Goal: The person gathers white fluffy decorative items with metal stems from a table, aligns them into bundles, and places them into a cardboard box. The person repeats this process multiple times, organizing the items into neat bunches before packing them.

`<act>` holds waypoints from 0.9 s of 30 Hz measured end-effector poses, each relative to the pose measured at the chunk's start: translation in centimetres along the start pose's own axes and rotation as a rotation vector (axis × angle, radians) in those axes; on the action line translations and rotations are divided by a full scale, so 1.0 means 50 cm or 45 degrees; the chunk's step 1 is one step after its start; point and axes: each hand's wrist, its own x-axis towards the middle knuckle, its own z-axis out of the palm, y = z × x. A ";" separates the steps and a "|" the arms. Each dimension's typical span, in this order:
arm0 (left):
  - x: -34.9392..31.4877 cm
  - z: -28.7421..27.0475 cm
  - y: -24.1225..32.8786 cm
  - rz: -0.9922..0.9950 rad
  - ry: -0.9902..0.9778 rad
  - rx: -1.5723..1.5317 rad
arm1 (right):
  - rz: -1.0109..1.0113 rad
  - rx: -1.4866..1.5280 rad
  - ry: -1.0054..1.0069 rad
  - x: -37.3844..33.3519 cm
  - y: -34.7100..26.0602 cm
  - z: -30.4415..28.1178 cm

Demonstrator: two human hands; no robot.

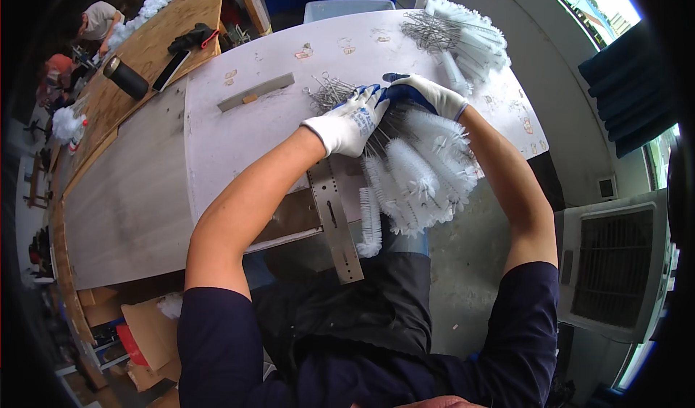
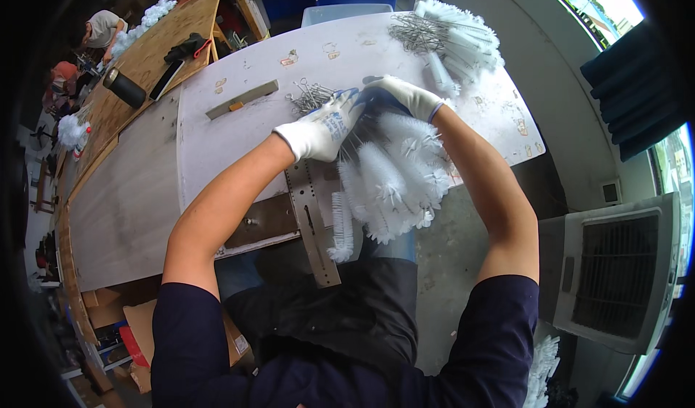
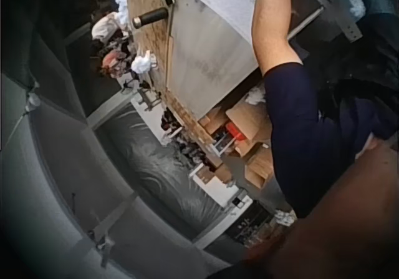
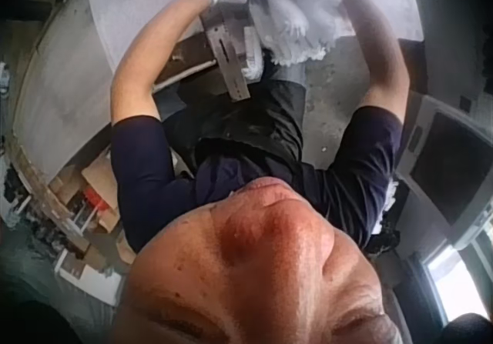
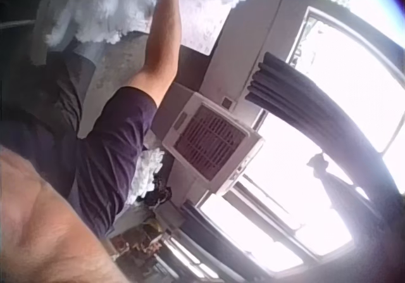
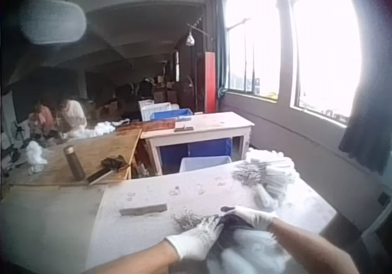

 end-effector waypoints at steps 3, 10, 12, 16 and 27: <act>0.010 0.002 -0.003 -0.016 -0.009 -0.075 | -0.303 -0.399 -0.021 0.018 0.026 -0.004; 0.017 -0.043 -0.021 -0.076 -0.051 -0.245 | -0.078 -0.288 0.359 0.058 0.081 0.019; 0.024 -0.034 -0.027 -0.063 -0.020 -0.203 | 0.351 -0.274 0.579 0.027 0.009 -0.009; 0.043 -0.038 -0.012 -0.052 0.012 -0.315 | -0.004 0.688 1.229 -0.151 0.056 -0.078; 0.061 -0.079 0.013 -0.358 -0.114 -0.549 | 0.516 1.448 1.492 -0.453 -0.036 0.523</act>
